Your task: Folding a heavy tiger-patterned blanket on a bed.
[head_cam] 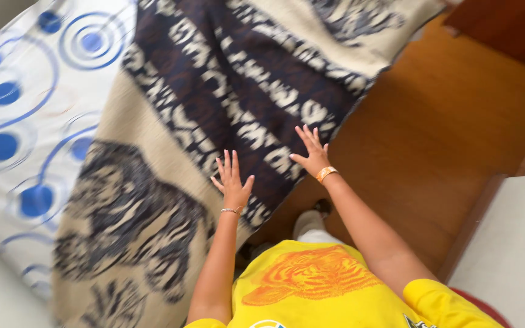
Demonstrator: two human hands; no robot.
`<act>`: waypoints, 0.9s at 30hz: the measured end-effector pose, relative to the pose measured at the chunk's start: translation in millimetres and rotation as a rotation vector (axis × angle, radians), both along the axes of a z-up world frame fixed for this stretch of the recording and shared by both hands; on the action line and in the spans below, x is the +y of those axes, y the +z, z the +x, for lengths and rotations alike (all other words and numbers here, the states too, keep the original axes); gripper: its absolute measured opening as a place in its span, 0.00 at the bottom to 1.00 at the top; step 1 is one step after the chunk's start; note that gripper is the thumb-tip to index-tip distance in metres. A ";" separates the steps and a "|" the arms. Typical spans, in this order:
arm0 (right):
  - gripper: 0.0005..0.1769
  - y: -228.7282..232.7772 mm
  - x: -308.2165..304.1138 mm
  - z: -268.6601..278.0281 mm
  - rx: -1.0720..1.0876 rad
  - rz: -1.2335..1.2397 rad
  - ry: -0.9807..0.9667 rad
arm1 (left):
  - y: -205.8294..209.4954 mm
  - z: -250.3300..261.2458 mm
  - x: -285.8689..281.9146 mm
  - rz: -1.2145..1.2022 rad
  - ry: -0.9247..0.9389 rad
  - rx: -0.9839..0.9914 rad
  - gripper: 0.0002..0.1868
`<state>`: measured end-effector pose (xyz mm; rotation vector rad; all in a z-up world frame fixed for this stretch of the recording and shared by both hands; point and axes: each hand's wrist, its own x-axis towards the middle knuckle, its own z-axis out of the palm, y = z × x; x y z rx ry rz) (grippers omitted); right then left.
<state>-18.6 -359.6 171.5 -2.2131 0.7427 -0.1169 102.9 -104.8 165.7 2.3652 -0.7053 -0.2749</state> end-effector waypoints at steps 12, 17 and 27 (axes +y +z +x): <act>0.49 31.6 -252.1 -136.7 -0.029 -0.014 -0.300 | 2.1 -66.4 -318.5 -0.016 -0.279 0.000 0.51; 0.48 32.6 -322.3 -173.1 -0.034 0.044 -0.454 | -6.0 -78.5 -418.3 0.024 -0.415 0.016 0.54; 0.48 29.3 -513.9 -146.8 -0.005 0.052 -0.466 | -12.0 -45.5 -618.2 0.141 -0.404 0.074 0.63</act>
